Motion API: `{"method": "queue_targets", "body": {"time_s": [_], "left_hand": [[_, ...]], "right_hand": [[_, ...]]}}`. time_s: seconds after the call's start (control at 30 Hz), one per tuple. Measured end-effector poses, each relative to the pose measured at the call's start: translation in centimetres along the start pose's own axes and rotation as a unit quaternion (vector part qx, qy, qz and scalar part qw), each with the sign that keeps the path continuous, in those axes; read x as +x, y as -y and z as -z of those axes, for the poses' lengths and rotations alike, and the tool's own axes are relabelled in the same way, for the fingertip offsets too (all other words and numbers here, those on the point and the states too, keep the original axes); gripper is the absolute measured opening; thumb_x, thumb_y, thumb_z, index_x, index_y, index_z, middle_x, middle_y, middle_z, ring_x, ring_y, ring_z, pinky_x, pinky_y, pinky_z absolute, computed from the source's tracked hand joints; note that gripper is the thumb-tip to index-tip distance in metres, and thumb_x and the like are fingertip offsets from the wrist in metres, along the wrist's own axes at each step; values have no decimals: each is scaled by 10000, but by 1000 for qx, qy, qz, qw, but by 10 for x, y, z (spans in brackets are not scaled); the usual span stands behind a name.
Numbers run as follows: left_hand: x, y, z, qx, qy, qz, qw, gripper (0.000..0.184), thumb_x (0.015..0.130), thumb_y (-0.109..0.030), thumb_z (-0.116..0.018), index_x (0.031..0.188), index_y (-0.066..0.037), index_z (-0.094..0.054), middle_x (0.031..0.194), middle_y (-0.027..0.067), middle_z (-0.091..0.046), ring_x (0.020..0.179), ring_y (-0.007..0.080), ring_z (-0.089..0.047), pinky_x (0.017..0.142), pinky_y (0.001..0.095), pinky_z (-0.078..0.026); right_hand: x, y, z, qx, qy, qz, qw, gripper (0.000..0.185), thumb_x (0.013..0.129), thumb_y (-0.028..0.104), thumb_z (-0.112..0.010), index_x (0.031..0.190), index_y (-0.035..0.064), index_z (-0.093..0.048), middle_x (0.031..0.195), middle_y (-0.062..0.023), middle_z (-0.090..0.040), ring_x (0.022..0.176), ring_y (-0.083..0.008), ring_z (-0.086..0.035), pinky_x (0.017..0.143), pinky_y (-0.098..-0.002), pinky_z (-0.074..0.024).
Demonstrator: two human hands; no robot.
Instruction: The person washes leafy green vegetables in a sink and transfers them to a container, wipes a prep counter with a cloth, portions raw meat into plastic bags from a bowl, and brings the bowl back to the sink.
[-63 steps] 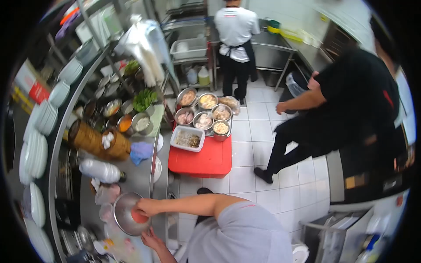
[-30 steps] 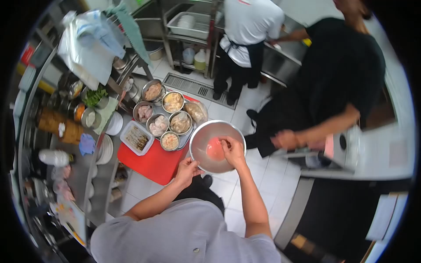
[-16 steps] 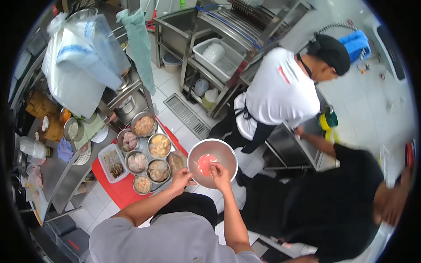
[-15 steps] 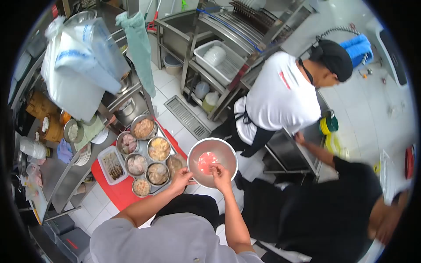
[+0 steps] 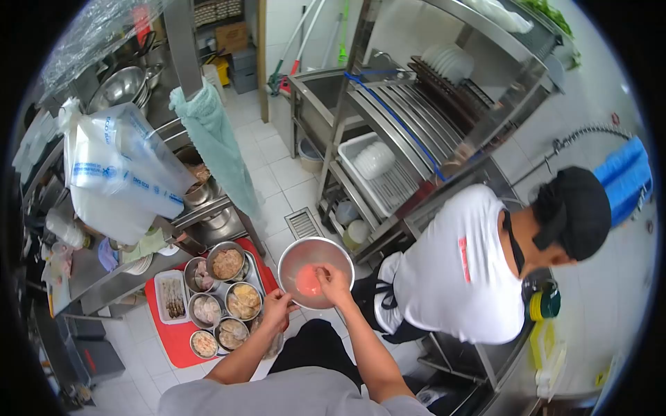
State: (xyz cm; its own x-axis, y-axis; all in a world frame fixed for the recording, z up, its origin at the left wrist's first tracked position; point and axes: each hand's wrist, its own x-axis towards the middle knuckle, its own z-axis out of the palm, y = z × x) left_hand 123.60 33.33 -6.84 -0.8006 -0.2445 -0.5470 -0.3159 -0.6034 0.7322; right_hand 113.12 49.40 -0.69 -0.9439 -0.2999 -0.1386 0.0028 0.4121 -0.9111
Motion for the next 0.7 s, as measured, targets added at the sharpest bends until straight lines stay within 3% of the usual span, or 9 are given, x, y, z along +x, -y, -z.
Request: {"method": "queue_targets", "body": {"time_s": [0.1, 0.23, 0.3, 0.47, 0.63, 0.7], "left_hand": [[19, -14, -19, -37, -32, -15, 999, 125, 880, -32, -606, 781, -60, -534, 818, 67, -619, 736, 173, -647, 712, 390, -617], [58, -64, -52, -60, -72, -29, 995, 131, 871, -24, -609, 768, -47, -531, 781, 47, -586, 708, 144, -633, 691, 361, -630], [88, -86, -64, -61, -76, -38, 995, 116, 876, -33, -609, 783, -43, -540, 807, 53, -599, 735, 144, -637, 709, 362, -625], [187, -151, -93, -47, -90, -46, 994, 82, 892, -23, -586, 816, -28, -556, 859, 61, -603, 749, 166, -641, 705, 363, -628], [286, -232, -106, -41, -84, -65, 993, 128, 896, -25, -587, 786, -47, -525, 873, 57, -593, 760, 174, -634, 686, 364, -627], [324, -263, -111, -31, -95, -129, 987, 152, 891, -23, -600, 771, -49, -511, 898, 59, -583, 770, 174, -627, 670, 363, -627]], "right_hand": [[51, 19, 4, 12, 43, 43, 998, 222, 974, 123, -560, 1140, 29, -674, 990, -143, -724, 899, -237, -710, 793, -346, -561], [124, 42, 4, 11, 63, 57, 996, 223, 965, 129, -570, 1139, 39, -677, 996, -146, -723, 895, -245, -711, 787, -358, -564], [165, 52, 3, 2, 60, 60, 996, 218, 969, 119, -576, 1138, 28, -679, 988, -120, -727, 896, -194, -698, 789, -323, -553], [297, 67, -10, 45, 76, 91, 992, 218, 961, 117, -586, 1141, 45, -684, 992, -120, -727, 892, -190, -697, 777, -319, -553], [424, 130, -18, 38, 100, 127, 986, 214, 963, 103, -579, 1141, 50, -685, 1007, -108, -723, 885, -180, -695, 782, -305, -550], [475, 160, -16, 34, 116, 158, 980, 214, 971, 81, -562, 1145, 46, -681, 1031, -101, -721, 876, -167, -693, 783, -297, -547]]}}
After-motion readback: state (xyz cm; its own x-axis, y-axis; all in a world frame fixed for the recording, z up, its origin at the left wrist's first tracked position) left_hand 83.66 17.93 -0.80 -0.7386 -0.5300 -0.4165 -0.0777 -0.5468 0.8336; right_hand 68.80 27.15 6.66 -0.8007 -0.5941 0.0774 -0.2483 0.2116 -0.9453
